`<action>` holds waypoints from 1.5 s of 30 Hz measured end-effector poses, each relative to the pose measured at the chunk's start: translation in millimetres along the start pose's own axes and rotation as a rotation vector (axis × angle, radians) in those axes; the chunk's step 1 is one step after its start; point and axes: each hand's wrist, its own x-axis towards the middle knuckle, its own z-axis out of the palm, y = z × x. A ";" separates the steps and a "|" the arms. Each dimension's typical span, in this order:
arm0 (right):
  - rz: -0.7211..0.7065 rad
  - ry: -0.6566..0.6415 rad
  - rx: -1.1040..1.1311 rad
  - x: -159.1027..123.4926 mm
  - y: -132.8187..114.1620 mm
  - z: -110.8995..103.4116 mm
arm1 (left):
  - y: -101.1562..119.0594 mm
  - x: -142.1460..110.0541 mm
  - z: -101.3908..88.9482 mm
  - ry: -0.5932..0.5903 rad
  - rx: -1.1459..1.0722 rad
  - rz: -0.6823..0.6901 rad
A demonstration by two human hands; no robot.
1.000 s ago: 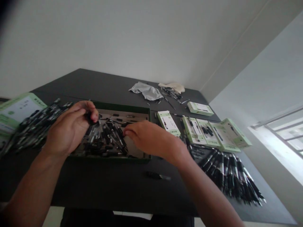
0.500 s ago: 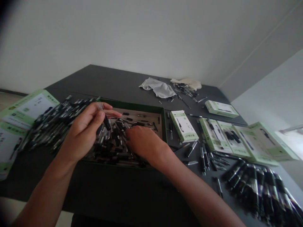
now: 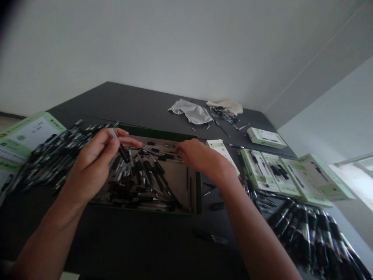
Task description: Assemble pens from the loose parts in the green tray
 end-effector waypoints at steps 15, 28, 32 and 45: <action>0.302 -0.031 -0.309 10.4 -26.9 24.9 | -0.2 0.5 4.2 0.016 -0.220 -0.037; 0.031 -0.140 -0.142 20.9 -7.7 34.5 | 1.8 0.5 4.7 0.058 -0.204 -0.016; -0.138 -0.009 -0.097 16.7 -10.5 39.5 | 3.0 1.5 -1.3 0.095 -0.176 0.007; -0.259 0.037 -0.289 83.1 -67.6 38.5 | -6.3 7.8 -20.3 0.220 0.056 0.021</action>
